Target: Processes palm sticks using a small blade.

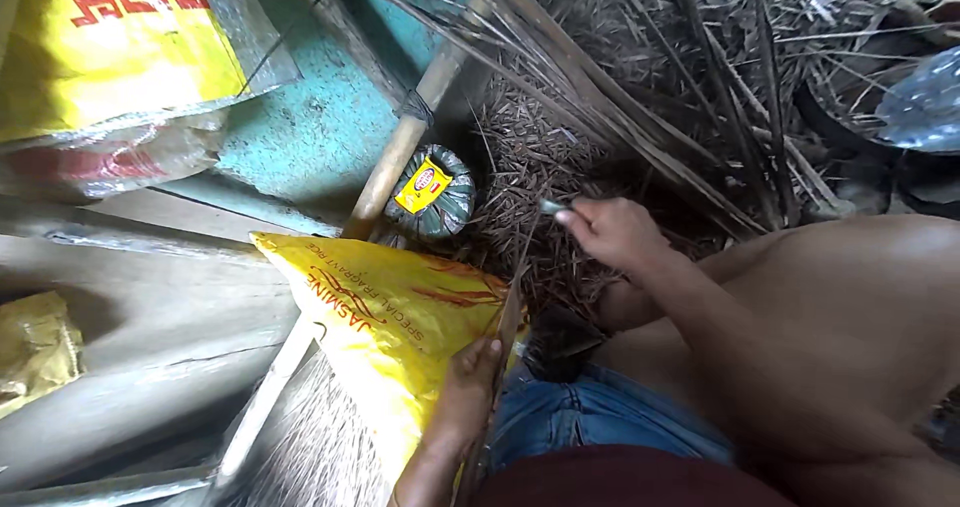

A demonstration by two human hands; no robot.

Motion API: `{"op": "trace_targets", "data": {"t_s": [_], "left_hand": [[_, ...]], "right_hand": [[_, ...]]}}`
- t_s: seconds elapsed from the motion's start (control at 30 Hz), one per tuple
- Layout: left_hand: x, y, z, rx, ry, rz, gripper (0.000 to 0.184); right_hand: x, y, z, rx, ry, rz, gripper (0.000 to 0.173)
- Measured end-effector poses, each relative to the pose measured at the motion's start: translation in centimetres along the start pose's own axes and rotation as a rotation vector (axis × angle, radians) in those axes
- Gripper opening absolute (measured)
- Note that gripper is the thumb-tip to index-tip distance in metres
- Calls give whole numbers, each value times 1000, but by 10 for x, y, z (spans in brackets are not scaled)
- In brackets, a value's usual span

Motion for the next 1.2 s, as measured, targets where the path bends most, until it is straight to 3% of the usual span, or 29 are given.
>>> {"op": "trace_targets", "data": {"t_s": [0.1, 0.23, 0.3, 0.37, 0.47, 0.6, 0.77, 0.87, 0.93, 1.1, 1.2], "left_hand": [[3, 0, 5, 18, 2, -54, 31], [19, 7, 18, -11, 27, -138, 33], [23, 7, 22, -8, 19, -210, 33], [23, 9, 21, -22, 9, -245, 35], [18, 9, 20, -64, -3, -270, 36], [12, 10, 16, -82, -22, -266, 37], [17, 9, 20, -78, -4, -268, 36], [16, 8, 19, -81, -5, -294, 36], [12, 8, 18, -95, -10, -280, 36], [9, 5, 13, -57, 1, -230, 36], [13, 5, 14, -30, 28, -163, 34]], "right_hand": [[2, -13, -4, 54, 65, 179, 50], [-79, 8, -44, -125, -372, 506, 47], [-112, 12, -63, -63, -593, 448, 52], [-118, 12, -66, 82, -651, 291, 55], [-88, 15, -46, 168, -509, 107, 54], [-35, 2, -18, 209, -211, 92, 50], [-97, 10, -54, 66, -544, 334, 53], [-114, 22, -62, 65, -637, 289, 54], [-97, 20, -47, 108, -551, 148, 53], [-23, 4, -9, 125, -102, -41, 51], [-41, -5, -20, 80, -171, 115, 48]]}}
Point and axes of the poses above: each hand's wrist, its own z-axis towards the middle knuckle, its own y-axis out of the palm, x = y × z, the point moved 9 cm from there along z, towards the middle knuckle, and after that the axes turned 13 degrees about -z, right-handed, at the moved point
